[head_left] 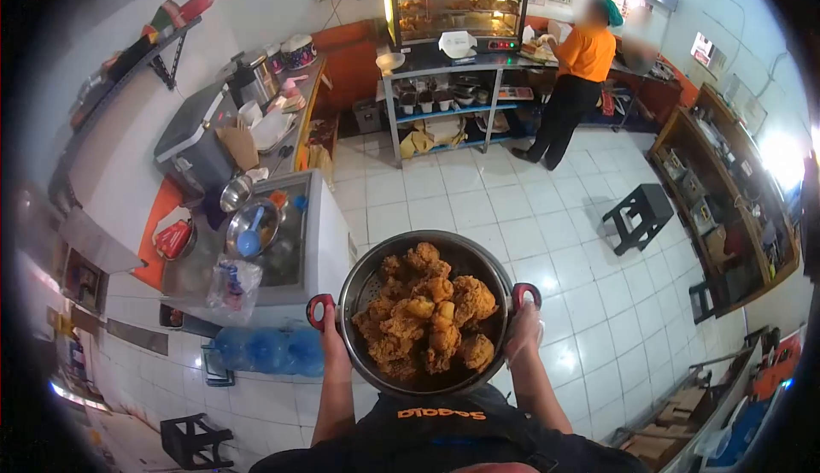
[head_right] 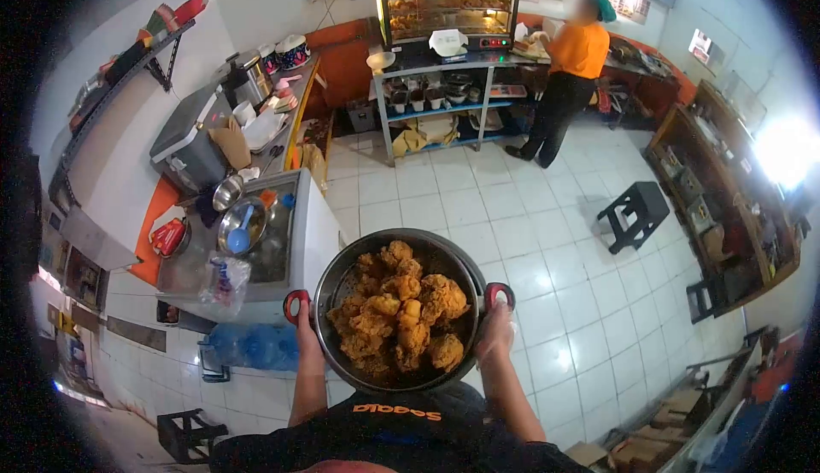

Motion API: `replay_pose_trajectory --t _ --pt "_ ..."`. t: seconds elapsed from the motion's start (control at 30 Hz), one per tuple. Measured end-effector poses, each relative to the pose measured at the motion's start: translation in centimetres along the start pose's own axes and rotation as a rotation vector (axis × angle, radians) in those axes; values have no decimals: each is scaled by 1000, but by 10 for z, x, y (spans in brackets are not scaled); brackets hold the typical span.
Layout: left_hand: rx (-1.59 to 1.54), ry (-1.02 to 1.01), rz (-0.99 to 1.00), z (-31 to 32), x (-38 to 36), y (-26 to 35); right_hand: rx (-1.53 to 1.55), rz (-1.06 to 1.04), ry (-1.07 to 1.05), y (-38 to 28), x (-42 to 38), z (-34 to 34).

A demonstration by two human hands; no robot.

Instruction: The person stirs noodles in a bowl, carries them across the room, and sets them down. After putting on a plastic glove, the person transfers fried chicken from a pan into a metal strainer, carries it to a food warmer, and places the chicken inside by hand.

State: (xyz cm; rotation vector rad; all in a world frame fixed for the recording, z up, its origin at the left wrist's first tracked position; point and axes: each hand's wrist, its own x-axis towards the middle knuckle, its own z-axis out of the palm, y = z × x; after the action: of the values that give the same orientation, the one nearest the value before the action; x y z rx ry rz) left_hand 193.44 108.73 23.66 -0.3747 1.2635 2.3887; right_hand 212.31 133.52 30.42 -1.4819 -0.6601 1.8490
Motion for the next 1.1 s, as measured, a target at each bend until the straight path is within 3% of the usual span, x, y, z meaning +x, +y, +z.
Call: replay_pose_trajectory --t 0.13,0.2,0.27,0.33,0.37,0.4,0.47,0.57,0.7,0.83,0.87,0.93,1.03,1.1 --pt "6 -109 -34 60 54 -27 -35 -53 -4 -22 98 33" --pt "11 50 17 92 87 -36 87 102 -107 -56 102 69" --pt "93 88 137 127 139 -40 68 25 -132 -79 142 108" --pt "4 -147 14 157 167 -48 -334 -120 44 -112 167 134" --pt "11 -127 -6 172 175 -53 -543 -163 135 -119 176 140" --pt "63 -77 13 190 185 -53 -561 -130 143 -127 184 147" --pt "166 10 75 229 213 -50 -120 -44 9 -149 206 176" --pt "213 57 166 279 248 -48 -23 -31 -76 -165 258 214" --pt "125 -19 115 295 327 -67 51 44 -120 -178 341 272" --pt "131 159 149 353 368 -75 -154 18 -148 -224 397 342" --pt "111 191 202 364 383 -77 -346 -44 -173 -230 419 355" --pt "101 172 308 368 416 -77 -96 146 -343 -256 415 398" --pt "35 198 240 404 446 -67 -309 45 -243 -266 454 454" --pt "55 239 302 400 493 -76 -312 64 -249 -273 479 491"
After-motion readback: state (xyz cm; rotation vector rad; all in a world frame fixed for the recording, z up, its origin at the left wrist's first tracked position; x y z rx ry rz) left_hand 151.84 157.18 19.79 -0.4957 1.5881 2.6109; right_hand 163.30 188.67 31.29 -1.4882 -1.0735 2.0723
